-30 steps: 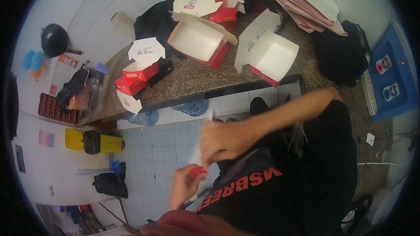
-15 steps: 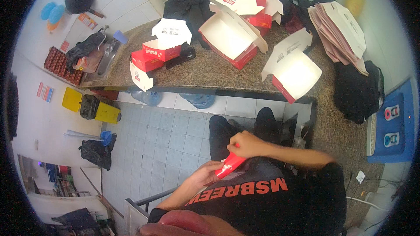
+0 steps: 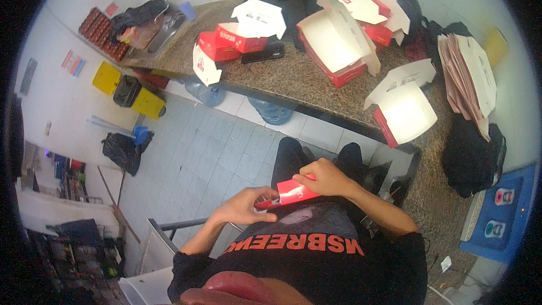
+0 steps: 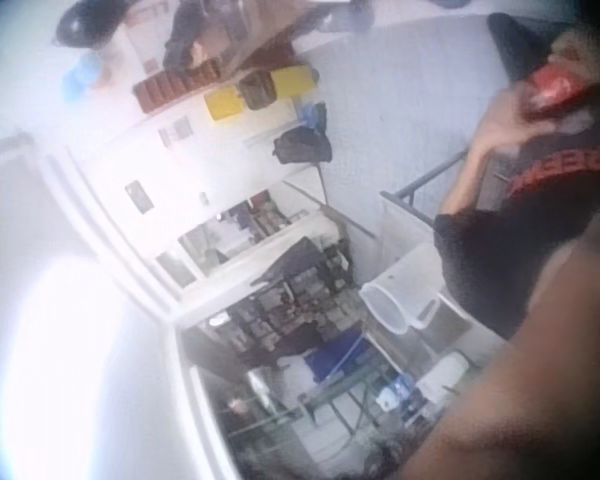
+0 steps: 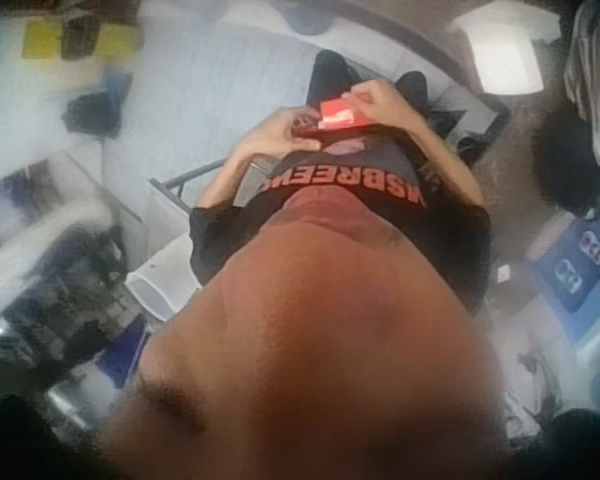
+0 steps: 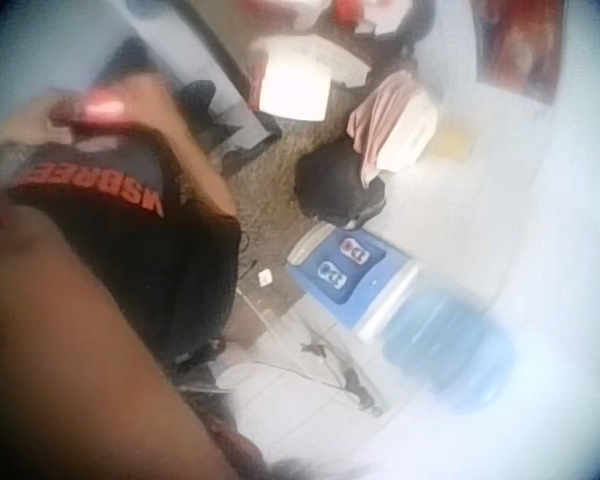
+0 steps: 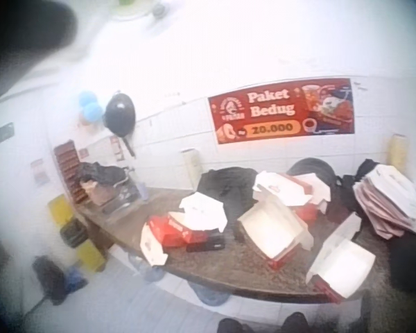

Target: The person sits at a counter and repeatedly assembles red and white cardboard food boxes. They pick up flat-packed box components, fold the sides, and interlock the flaps to form the box structure. The person handles the boxes one at a time, stacking the completed units on the counter.

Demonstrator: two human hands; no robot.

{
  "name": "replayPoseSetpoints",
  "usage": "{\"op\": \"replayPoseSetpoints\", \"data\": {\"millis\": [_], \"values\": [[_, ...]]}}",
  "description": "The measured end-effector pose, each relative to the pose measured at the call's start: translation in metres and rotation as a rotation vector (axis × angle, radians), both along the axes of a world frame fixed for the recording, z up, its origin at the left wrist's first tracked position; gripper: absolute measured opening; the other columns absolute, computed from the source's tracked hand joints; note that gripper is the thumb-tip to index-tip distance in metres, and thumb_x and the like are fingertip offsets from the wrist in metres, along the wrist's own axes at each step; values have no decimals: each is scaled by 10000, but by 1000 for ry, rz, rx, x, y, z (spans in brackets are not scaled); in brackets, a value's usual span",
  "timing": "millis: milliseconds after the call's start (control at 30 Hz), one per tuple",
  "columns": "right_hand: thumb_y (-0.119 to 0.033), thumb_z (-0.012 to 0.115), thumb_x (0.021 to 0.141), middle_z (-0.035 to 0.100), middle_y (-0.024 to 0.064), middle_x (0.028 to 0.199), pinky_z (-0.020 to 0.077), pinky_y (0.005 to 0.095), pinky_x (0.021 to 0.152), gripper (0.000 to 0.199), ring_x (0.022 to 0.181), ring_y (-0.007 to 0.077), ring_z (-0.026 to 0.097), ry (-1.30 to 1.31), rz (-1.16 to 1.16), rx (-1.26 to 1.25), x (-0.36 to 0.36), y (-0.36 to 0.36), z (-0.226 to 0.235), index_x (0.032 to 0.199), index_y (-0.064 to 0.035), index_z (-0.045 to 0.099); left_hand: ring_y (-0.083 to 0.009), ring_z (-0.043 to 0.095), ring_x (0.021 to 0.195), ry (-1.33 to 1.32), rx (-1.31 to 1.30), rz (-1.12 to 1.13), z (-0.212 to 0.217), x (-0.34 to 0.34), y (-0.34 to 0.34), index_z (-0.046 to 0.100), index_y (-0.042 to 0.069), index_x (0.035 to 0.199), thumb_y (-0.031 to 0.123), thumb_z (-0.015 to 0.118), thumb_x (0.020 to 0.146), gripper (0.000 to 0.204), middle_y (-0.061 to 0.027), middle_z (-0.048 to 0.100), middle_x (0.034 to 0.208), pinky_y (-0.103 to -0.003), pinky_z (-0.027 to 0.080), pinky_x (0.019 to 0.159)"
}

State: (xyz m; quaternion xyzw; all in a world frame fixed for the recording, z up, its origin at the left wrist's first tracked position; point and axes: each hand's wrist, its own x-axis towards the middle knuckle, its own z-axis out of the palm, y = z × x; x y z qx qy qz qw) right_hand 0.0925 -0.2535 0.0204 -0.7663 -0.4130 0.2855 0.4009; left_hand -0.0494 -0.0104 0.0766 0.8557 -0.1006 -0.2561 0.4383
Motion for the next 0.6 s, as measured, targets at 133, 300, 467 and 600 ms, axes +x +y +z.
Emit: {"op": "replayPoseSetpoints", "data": {"millis": [133,300,467,600], "values": [[-590,585,930,667,206,693,532,501,642,560,682,412,679,-310,282,-112,-10,20,29,748,-72,692,-470,654,767,-206,228,-1,-2,-10,-13,603,-11,1177,85,737,825,388,-252,670,794,-492,526,676],[-534,607,941,702,212,768,553,518,699,479,725,433,685,-384,424,-117,-22,44,19,904,-67,709,-448,663,873,-325,517,43,26,10,-42,539,-20,1200,23,745,778,472,-257,661,890,-487,537,702],[-315,579,1013,714,213,858,539,474,671,299,731,372,714,-93,36,17,-5,49,30,1033,-24,646,-381,585,1047,-1096,744,378,27,19,-33,457,-26,1273,138,787,793,605,-219,576,1129,-480,489,830],[-203,548,1049,706,131,805,516,352,654,194,729,179,685,183,-206,288,3,59,0,1076,-15,585,-369,573,1115,-587,112,713,-16,-1,-47,373,-46,1422,252,793,857,764,-220,513,1254,-469,471,929]]}}
